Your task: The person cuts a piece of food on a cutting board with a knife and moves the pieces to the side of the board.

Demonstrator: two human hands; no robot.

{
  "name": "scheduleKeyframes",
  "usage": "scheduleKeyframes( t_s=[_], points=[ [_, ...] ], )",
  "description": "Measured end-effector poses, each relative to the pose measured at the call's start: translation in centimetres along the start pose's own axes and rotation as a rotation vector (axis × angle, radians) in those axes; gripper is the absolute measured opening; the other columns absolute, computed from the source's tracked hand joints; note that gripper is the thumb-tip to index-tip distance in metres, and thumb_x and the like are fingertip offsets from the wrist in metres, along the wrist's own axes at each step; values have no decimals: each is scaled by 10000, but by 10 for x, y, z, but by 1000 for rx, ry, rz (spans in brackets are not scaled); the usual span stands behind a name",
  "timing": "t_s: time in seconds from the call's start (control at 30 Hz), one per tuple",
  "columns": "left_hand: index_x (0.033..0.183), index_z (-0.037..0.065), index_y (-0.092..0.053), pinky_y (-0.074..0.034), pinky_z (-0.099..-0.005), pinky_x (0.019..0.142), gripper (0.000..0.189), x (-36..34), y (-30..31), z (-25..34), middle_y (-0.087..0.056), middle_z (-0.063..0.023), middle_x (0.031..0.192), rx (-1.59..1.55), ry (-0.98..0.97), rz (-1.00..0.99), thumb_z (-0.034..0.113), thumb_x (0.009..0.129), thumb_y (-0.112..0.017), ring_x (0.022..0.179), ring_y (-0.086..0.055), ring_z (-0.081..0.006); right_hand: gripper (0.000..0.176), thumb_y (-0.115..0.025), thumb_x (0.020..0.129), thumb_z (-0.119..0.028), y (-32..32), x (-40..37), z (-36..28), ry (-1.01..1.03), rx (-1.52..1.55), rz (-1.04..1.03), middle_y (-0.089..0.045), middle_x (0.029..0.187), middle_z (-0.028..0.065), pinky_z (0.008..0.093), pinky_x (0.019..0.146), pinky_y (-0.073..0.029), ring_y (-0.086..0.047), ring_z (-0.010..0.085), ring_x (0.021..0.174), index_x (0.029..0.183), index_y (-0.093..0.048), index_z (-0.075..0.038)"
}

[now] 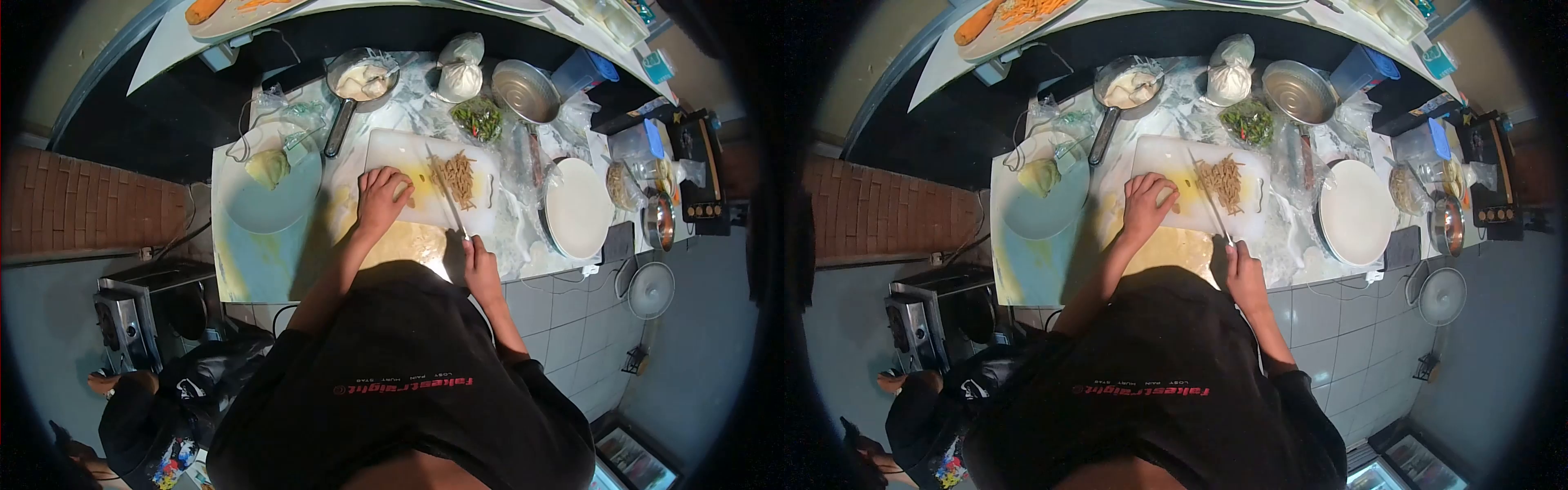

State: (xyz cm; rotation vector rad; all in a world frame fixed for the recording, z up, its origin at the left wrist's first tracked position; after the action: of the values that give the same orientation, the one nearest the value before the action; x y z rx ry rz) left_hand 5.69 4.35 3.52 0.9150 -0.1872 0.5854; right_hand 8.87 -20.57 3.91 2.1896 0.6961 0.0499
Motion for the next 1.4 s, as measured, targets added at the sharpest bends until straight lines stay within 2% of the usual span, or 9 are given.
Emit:
scheduleKeyframes(
  t_s=[0.03, 0.13, 0.3, 0.37, 0.57, 0.87, 1.4],
  points=[
    [941, 152, -700, -360, -388, 940, 143, -1, 0, 0, -611, -8, 1000, 2, -11, 14, 217, 824, -750, 1022, -544, -229, 299, -480, 1046, -279, -1, 2, -2, 32, 18, -21, -600, 669, 307, 582, 593, -457, -595, 523, 679, 988, -522, 12],
    [954, 154, -702, -359, -386, 947, 146, 0, -1, 1, -609, -11, 998, 7, -8, 25, 216, 829, -745, 1029, -541, -229, 312, -458, 1052, -283, -8, 5, -6, 59, -51, -98, -607, 698, 319, 594, 608, -449, -598, 531, 715, 976, -535, 10],
    [1039, 174, -720, -356, -385, 962, 196, 2, 3, 6, -594, -17, 1016, 22, -37, 19, 225, 850, -724, 1038, -535, -227, 324, -446, 1054, -285, -9, 12, -9, 24, -5, -96, -606, 712, 332, 603, 618, -443, -594, 544, 746, 980, -541, 16],
    [1119, 199, -724, -353, -387, 972, 253, -1, -4, 10, -579, -18, 1044, 67, -92, -68, 236, 870, -701, 1056, -525, -224, 328, -443, 1054, -287, -8, 14, -2, -10, 22, -92, -606, 717, 335, 605, 621, -444, -592, 548, 752, 984, -545, 17],
    [1179, 214, -714, -353, -386, 976, 297, 0, 0, 19, -568, -18, 1065, 108, -125, -102, 244, 886, -678, 1092, -507, -227, 347, -442, 1054, -297, -14, 22, 5, -35, 56, -141, -612, 733, 334, 597, 650, -456, -596, 546, 779, 991, -567, 21],
    [1172, 168, -704, -387, -401, 961, 302, -2, 1, 18, -600, -35, 1061, 93, -110, -12, 200, 873, -683, 1065, -547, -235, 357, -436, 1058, -321, -11, 24, 3, -59, 66, -212, -614, 721, 311, 569, 654, -453, -606, 532, 770, 1026, -572, 7],
    [1149, 161, -723, -403, -389, 945, 302, -4, -1, 23, -609, -13, 1024, 132, -183, 8, 159, 849, -692, 1038, -558, -220, 356, -436, 1059, -315, -11, 28, 2, -31, 97, -219, -612, 724, 319, 558, 652, -459, -611, 526, 776, 1071, -567, 15]
  ],
)
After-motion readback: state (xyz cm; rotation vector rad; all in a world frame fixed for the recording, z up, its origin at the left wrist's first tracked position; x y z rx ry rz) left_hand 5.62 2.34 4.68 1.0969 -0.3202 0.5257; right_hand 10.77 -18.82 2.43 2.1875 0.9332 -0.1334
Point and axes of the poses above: each hand's wrist, its own x-axis towards the middle knuckle, its own y-axis out of the back of the hand, z = x × y, the point moved 8 cm from there along x, towards the middle knuckle
